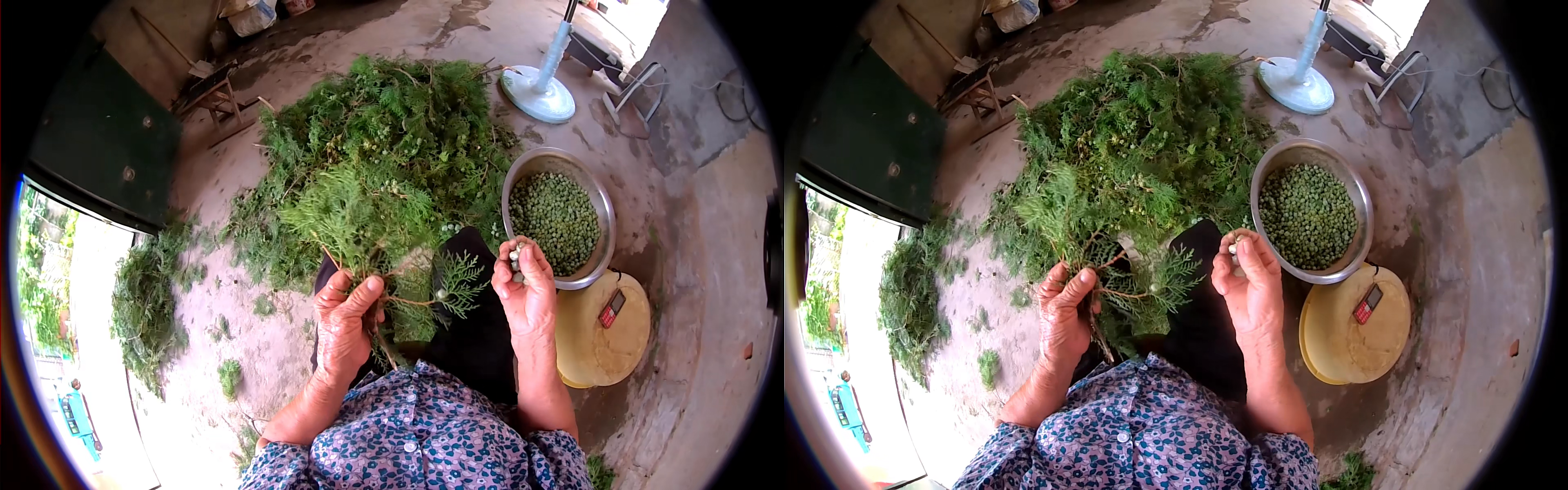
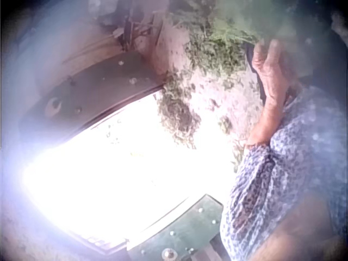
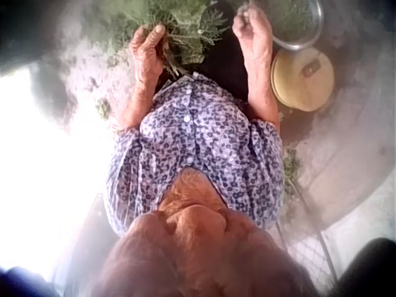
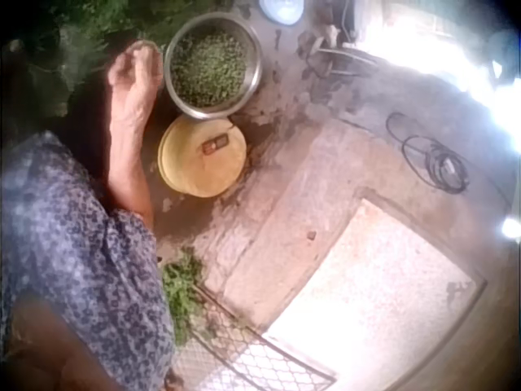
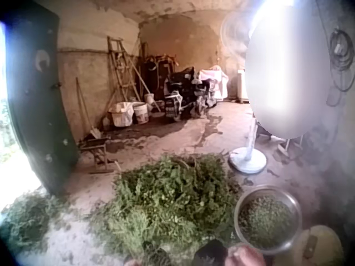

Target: The person picks up branches from a pile by hand, plucks small green berries from them, and drops the berries into a metal bowl.

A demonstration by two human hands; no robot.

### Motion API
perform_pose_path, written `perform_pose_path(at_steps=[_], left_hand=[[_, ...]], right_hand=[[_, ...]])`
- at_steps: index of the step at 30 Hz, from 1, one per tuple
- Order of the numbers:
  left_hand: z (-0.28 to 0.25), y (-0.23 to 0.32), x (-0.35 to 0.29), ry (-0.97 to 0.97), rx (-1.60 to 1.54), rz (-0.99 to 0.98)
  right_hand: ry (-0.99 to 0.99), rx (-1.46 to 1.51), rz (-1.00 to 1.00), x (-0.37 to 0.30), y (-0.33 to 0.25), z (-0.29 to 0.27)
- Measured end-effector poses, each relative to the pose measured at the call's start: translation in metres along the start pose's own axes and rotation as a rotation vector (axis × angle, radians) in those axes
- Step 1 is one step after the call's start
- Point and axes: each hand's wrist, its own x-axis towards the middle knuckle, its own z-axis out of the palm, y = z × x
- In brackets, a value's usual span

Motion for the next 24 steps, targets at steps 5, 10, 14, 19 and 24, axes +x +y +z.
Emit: perform_pose_path(at_steps=[5, 10, 14, 19, 24], left_hand=[[-0.002, 0.0, 0.005, 0.036, -0.04, 0.054], [0.0, -0.001, 0.003, 0.011, -0.041, 0.06], [0.002, -0.002, 0.003, 0.006, -0.051, 0.031], [0.004, -0.006, 0.003, 0.027, -0.047, 0.005], [0.003, -0.004, 0.001, 0.048, 0.041, 0.005]], right_hand=[[-0.037, 0.173, 0.127, -0.005, 0.0, -0.01], [-0.07, 0.055, 0.416, -0.02, 0.034, -0.012], [-0.075, 0.003, 0.406, -0.029, 0.041, 0.015], [-0.161, -0.152, 0.348, -0.027, 0.038, 0.022], [-0.076, -0.255, 0.264, -0.029, 0.037, 0.022]])
